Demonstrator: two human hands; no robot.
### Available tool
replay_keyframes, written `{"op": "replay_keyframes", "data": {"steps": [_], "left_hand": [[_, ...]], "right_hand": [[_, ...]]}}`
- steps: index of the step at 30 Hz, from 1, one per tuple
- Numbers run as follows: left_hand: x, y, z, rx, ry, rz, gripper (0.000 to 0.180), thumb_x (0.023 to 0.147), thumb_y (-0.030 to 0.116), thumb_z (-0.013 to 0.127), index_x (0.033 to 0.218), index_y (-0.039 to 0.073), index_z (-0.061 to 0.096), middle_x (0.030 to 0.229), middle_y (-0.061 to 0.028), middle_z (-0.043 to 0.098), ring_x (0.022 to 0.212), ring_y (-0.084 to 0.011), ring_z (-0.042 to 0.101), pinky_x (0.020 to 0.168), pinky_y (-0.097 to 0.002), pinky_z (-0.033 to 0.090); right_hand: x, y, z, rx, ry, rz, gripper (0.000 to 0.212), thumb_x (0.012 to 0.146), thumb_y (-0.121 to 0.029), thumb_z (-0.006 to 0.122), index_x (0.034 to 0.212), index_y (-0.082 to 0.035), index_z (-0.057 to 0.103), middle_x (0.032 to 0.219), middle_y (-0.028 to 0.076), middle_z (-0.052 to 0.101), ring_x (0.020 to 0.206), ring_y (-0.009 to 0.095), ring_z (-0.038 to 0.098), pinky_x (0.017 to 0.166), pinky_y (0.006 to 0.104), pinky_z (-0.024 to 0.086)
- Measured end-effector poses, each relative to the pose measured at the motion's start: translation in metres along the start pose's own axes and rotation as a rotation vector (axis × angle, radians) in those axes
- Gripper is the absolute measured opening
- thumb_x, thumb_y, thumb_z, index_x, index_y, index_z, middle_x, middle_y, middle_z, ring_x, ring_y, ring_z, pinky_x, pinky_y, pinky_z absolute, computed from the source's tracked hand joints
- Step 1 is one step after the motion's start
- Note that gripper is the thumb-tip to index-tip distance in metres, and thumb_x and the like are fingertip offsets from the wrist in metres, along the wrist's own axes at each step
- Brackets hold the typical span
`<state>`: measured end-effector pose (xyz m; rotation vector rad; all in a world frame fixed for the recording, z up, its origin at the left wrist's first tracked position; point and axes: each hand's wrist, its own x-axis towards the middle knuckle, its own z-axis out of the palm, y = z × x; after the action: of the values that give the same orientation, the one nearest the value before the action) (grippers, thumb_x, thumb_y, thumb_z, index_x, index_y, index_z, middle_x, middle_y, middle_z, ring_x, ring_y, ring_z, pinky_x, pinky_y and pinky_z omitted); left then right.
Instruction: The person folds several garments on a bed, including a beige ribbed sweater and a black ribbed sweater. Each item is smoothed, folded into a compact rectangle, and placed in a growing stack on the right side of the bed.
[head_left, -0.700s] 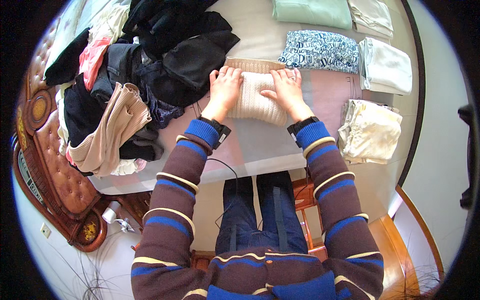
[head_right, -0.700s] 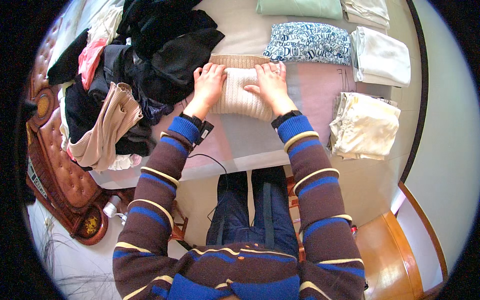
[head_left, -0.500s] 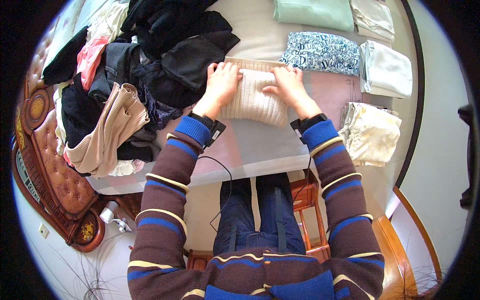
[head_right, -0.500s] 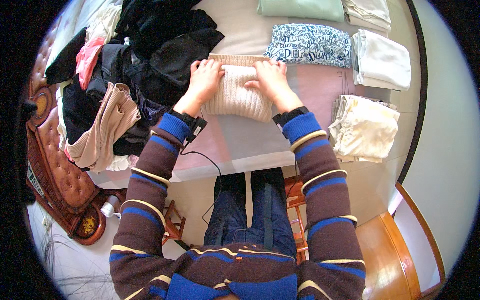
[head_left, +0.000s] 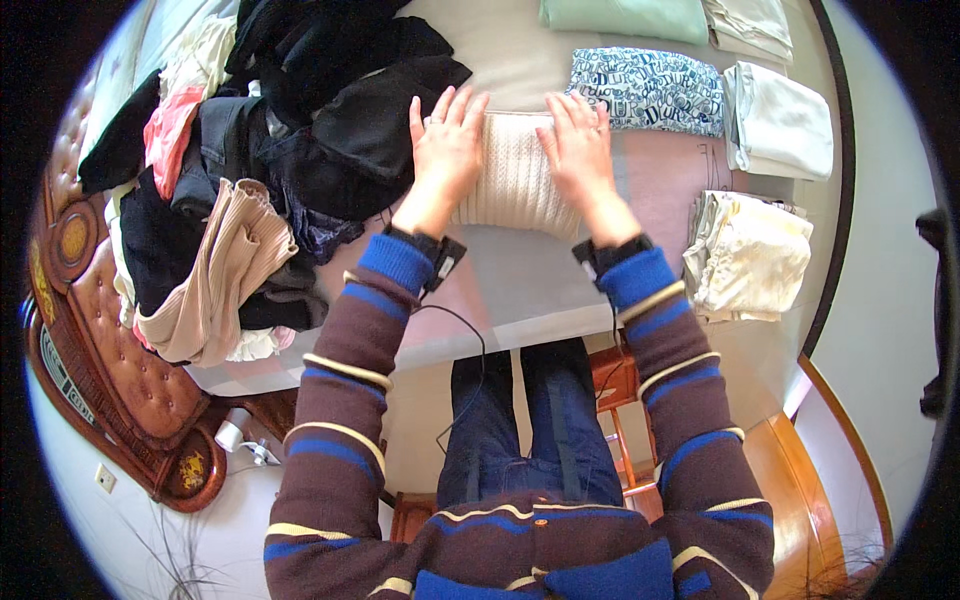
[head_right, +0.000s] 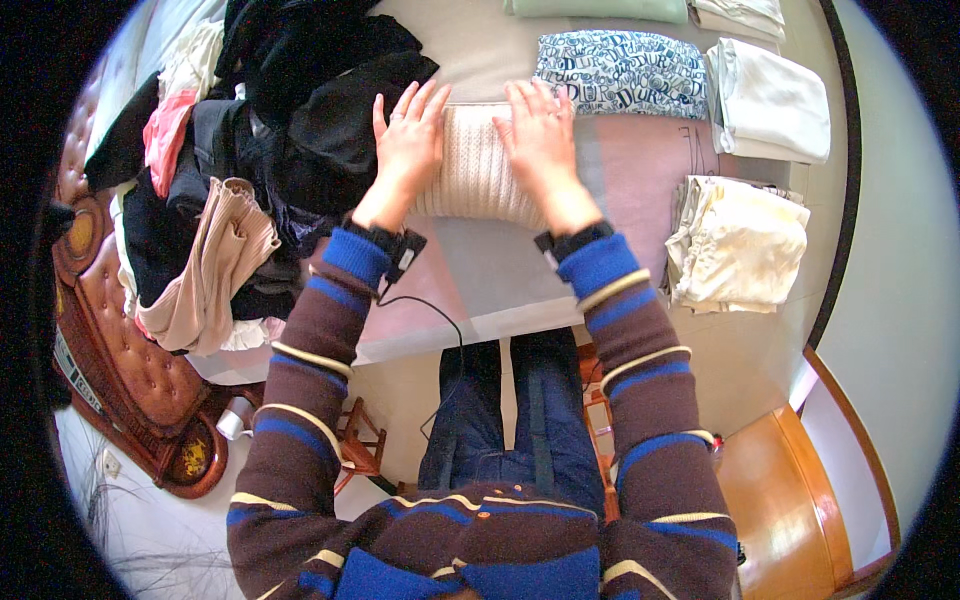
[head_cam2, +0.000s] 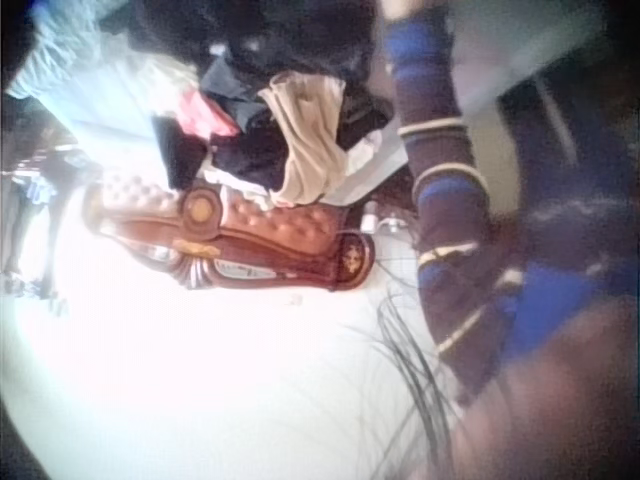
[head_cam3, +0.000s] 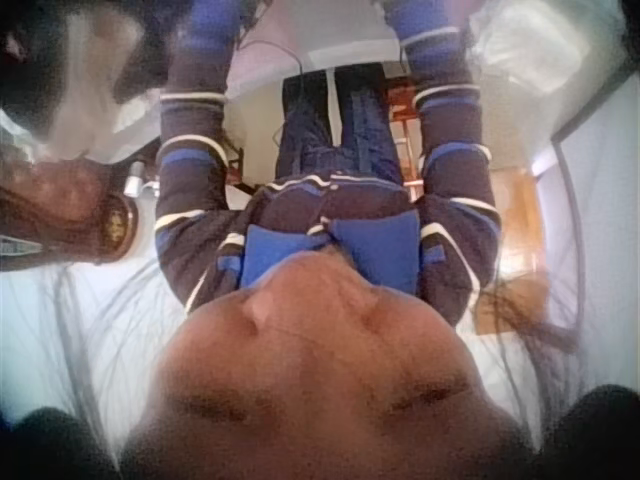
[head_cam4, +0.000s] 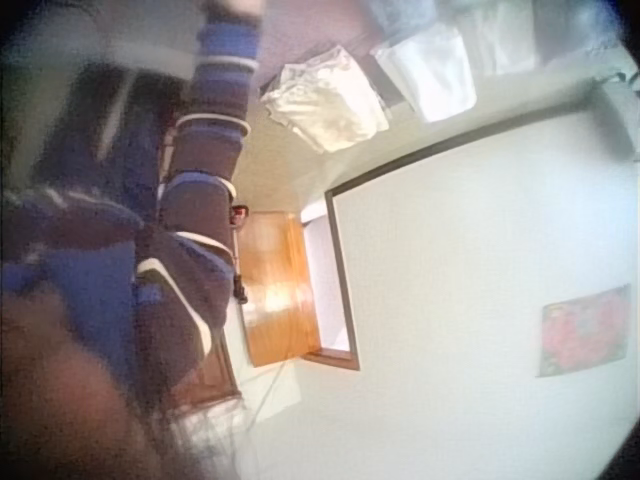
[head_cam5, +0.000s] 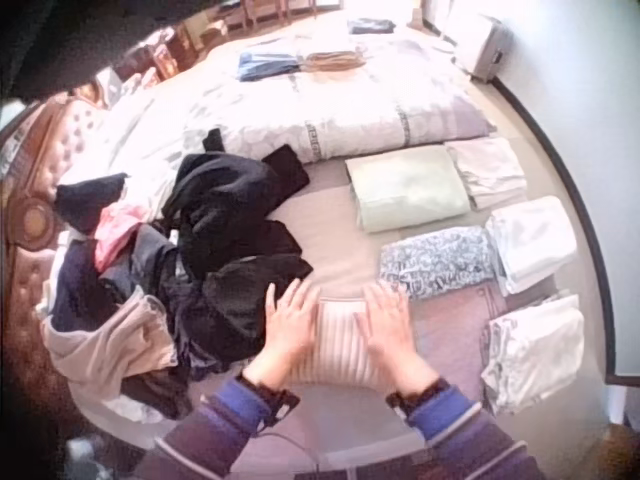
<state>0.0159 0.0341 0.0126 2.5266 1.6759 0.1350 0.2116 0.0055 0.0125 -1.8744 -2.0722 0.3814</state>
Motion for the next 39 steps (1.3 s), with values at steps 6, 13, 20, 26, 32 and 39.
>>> {"op": "replay_keyframes", "data": {"steps": [6,13,20,26,32,39], "left_hand": [[-0.026,0.021,0.02,-0.057,-0.028,0.049,0.047,0.096,0.029,0.048,0.142,0.021,0.046,0.151,-0.0043,0.04,0.144,-0.0239,0.027,0.118,-0.0508,0.008],[-0.023,0.003,0.041,-0.092,-0.053,-0.038,0.057,0.093,0.046,0.05,0.145,0.022,0.043,0.154,-0.0079,0.033,0.145,-0.028,0.024,0.119,-0.0455,0.01],[-0.074,-0.01,0.008,-0.411,0.361,-0.252,0.054,0.093,0.031,0.06,0.136,0.001,0.043,0.135,-0.0204,0.043,0.126,-0.0373,0.041,0.108,-0.0481,0.031],[-0.077,-0.019,0.052,-0.945,0.0,-0.721,0.07,0.092,0.049,0.059,0.13,-0.008,0.043,0.129,-0.0281,0.053,0.118,-0.0375,0.053,0.102,-0.0405,0.04],[-0.068,0.001,0.023,-1.612,-0.137,-0.876,0.055,0.086,0.031,0.074,0.124,-0.005,0.057,0.12,-0.0125,0.063,0.107,-0.0198,0.061,0.092,-0.0314,0.047],[-0.075,0.125,0.016,-1.551,-0.192,-0.706,0.055,0.088,0.028,0.071,0.132,0.002,0.05,0.124,-0.0098,0.059,0.115,-0.0194,0.055,0.098,-0.0334,0.043]], "right_hand": [[-0.043,-0.039,0.041,-0.243,-0.086,0.099,0.065,0.093,-0.046,0.05,0.144,-0.008,0.041,0.154,0.008,0.034,0.146,0.027,0.022,0.118,0.047,0.01],[-0.049,-0.013,0.065,-0.116,0.043,0.239,0.078,0.092,-0.054,0.047,0.149,-0.005,0.029,0.158,0.012,0.023,0.148,0.026,0.015,0.119,0.0431,0.009],[-0.078,-0.004,0.021,0.243,0.212,0.589,0.076,0.093,-0.041,0.058,0.147,0.002,0.025,0.145,0.031,0.032,0.135,0.046,0.031,0.113,0.0501,0.025],[-0.05,0.002,0.017,0.412,-0.108,0.976,0.091,0.08,-0.064,0.064,0.127,0.012,0.047,0.116,0.034,0.058,0.111,0.048,0.056,0.097,0.049,0.044],[-0.045,0.007,0.01,0.61,-0.022,0.961,0.081,0.077,-0.058,0.072,0.116,0.01,0.051,0.109,0.032,0.063,0.105,0.043,0.062,0.09,0.0444,0.049],[-0.097,0.101,-0.066,0.599,0.134,0.726,0.059,0.088,-0.05,0.067,0.121,-0.005,0.049,0.098,0.016,0.068,0.09,0.028,0.066,0.08,0.0375,0.051]]}}
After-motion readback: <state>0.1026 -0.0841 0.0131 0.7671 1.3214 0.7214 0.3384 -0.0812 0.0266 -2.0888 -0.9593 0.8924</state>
